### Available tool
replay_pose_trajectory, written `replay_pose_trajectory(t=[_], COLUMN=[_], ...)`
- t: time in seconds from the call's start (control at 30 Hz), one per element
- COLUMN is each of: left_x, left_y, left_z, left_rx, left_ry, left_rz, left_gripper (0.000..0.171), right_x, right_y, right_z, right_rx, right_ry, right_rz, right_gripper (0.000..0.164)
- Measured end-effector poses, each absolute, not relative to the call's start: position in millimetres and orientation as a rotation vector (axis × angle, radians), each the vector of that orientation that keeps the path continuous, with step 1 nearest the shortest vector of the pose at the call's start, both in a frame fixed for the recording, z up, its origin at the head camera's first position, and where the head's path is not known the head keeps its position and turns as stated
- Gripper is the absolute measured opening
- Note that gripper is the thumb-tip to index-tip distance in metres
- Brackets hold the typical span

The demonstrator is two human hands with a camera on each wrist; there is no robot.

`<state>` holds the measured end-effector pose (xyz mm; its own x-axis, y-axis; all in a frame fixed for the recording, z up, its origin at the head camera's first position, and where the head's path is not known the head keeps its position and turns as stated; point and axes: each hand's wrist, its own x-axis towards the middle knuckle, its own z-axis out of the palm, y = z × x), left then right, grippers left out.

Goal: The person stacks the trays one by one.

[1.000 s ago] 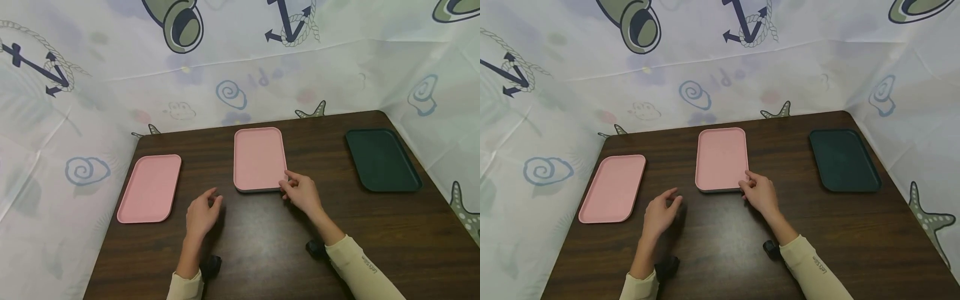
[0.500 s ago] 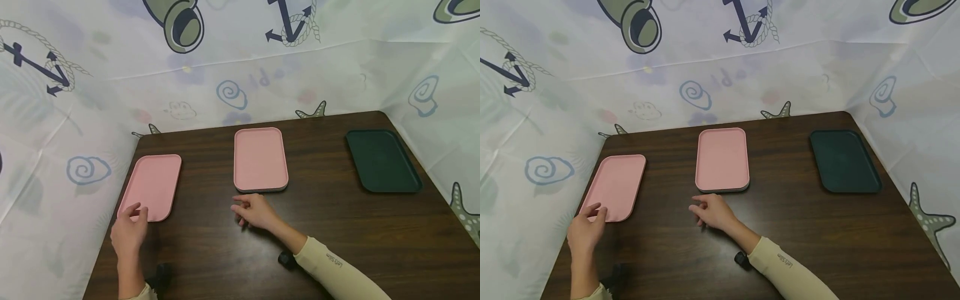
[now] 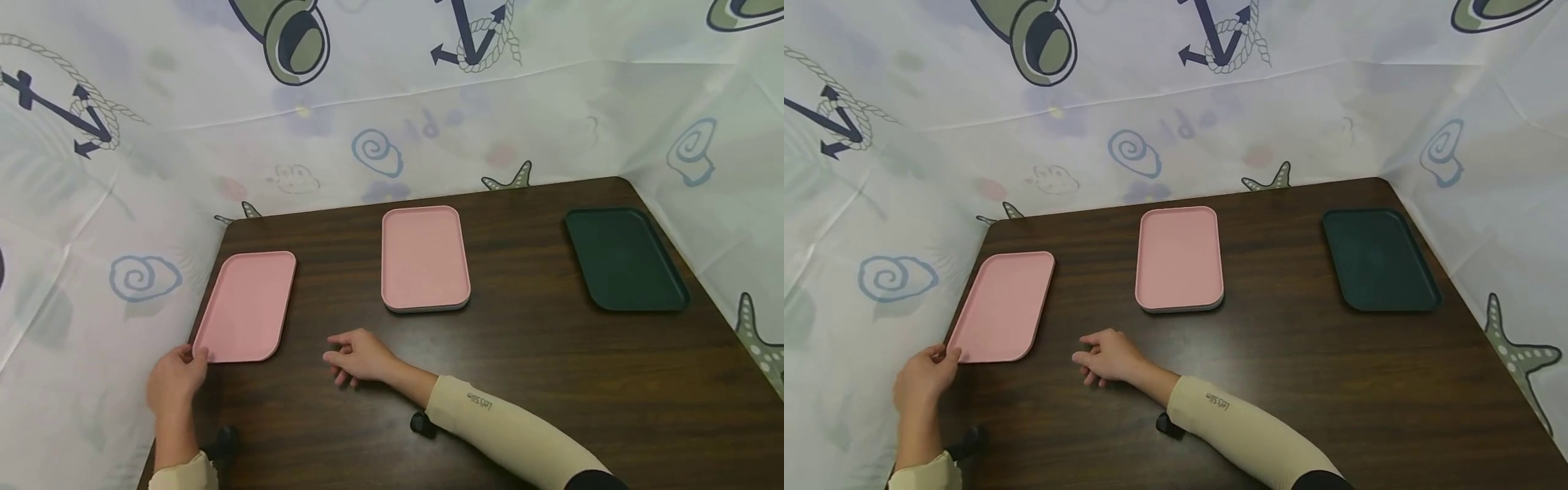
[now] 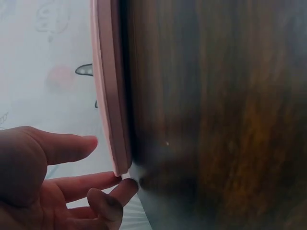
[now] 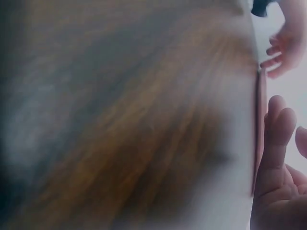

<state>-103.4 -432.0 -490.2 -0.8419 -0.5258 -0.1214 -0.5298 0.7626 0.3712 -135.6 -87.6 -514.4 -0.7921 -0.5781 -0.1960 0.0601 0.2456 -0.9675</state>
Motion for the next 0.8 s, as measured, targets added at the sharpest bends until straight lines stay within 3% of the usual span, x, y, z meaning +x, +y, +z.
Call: replay_pose_trajectory(t=[0.47,0.8], left_x=[-122,-111], left_y=[-450,-439], left_z=[-499,-501], left_rx=[-0.833,-0.692], left_ry=[2.925,2.906], left_rz=[0.53,0.665], left_gripper=[0.049,0.05], right_x=[-142,-148], right_y=[-104,-107], right_z=[-516,-519], right_rx=[-0.428,-0.416], right_ry=[1.977,1.973], right_rz=[-1.537,-1.553], right_gripper=[0.05,0.051])
